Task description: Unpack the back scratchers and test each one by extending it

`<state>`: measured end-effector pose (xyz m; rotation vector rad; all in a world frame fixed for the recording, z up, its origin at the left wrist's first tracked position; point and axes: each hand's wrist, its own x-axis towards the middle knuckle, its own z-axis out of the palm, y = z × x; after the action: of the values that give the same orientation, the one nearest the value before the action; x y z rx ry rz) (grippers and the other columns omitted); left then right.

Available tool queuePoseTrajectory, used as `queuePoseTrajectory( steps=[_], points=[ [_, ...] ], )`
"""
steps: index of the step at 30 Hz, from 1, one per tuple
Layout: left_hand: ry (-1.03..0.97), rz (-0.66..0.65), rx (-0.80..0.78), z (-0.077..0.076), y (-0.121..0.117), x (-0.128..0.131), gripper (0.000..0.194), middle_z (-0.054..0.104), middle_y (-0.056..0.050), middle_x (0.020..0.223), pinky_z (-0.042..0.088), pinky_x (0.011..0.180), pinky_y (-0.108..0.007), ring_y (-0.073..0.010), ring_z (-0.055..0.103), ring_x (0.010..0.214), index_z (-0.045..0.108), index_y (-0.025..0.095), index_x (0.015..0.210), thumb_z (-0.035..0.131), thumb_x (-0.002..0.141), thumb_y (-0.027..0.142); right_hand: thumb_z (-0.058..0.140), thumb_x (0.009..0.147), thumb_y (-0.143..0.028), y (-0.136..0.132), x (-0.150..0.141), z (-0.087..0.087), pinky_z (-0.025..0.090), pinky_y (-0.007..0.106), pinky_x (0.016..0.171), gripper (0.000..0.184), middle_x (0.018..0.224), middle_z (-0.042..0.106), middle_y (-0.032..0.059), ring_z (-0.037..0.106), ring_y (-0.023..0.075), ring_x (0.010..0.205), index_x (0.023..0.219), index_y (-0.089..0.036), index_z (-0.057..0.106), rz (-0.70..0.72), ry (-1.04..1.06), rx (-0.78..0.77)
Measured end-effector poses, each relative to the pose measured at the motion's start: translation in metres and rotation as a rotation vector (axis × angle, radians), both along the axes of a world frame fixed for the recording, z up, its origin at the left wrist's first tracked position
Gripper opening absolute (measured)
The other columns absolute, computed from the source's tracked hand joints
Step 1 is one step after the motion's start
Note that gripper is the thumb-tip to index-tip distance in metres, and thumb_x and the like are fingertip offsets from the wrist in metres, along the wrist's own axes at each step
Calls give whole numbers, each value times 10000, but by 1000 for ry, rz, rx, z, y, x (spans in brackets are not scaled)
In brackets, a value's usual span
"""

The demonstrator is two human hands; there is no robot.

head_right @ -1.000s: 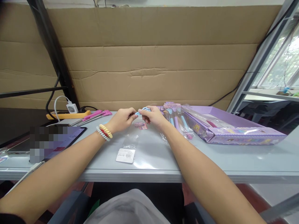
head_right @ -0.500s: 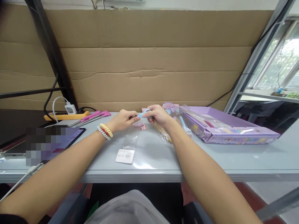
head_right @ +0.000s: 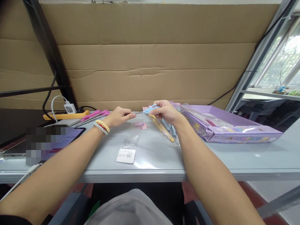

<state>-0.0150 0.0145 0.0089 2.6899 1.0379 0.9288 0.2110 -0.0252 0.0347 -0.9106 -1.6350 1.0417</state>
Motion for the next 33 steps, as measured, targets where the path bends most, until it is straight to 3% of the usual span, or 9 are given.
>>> queuePoseTrajectory(
  steps=[3, 7, 12, 19, 22, 27, 33],
  points=[
    [26, 65, 31, -2, 0, -7, 480, 430, 34, 497, 250, 482, -237, -95, 373, 489, 541, 176, 595, 394, 823, 572, 738, 527, -221, 5, -3, -6, 201, 205, 357, 333, 413, 436, -54, 349, 46, 357, 539, -175, 409, -22, -3, 22],
    [92, 91, 82, -5, -5, -6, 292, 637, -3, 738, 363, 581, -238, -139, 543, 665, 635, 216, 906, 407, 858, 392, 714, 623, -288, 12, -9, -21, 254, 211, 381, 263, 392, 422, -64, 364, 65, 355, 669, -174, 482, 13, -59, 3],
    [105, 79, 169, -8, -14, 8, 312, 647, -33, 1056, 425, 805, -279, -171, 578, 946, 598, 213, 1068, 364, 862, 214, 697, 643, -286, 15, -14, -26, 263, 209, 382, 236, 401, 440, -61, 379, 74, 359, 733, -173, 510, -25, -72, 25],
    [116, -29, 197, -8, -22, 24, 291, 637, -65, 934, 436, 780, -268, -161, 579, 876, 602, 170, 1047, 366, 885, 220, 696, 614, -278, 11, -24, -26, 276, 207, 369, 234, 438, 452, -50, 392, 67, 368, 653, -164, 495, -17, -74, 13],
    [103, 0, 203, -7, -24, 27, 277, 636, -69, 889, 434, 759, -274, -165, 580, 832, 615, 159, 1010, 380, 891, 246, 711, 599, -312, 12, -28, -28, 275, 208, 365, 270, 445, 458, -48, 402, 70, 368, 647, -165, 490, 18, -82, 5],
    [106, 42, 294, -3, -27, 26, 250, 622, -73, 941, 434, 772, -277, -176, 581, 880, 596, 174, 1025, 411, 878, 252, 731, 584, -337, 14, -26, -26, 256, 202, 365, 305, 447, 453, -50, 389, 71, 383, 696, -168, 503, 36, 83, -57],
    [291, 205, 305, -4, -29, 29, 285, 633, -104, 915, 425, 661, -310, -227, 610, 810, 535, 146, 1041, 318, 919, 286, 707, 631, -360, 13, -27, -25, 254, 209, 369, 283, 416, 411, -48, 350, 70, 379, 681, -163, 510, 21, 85, -65]
  ],
)
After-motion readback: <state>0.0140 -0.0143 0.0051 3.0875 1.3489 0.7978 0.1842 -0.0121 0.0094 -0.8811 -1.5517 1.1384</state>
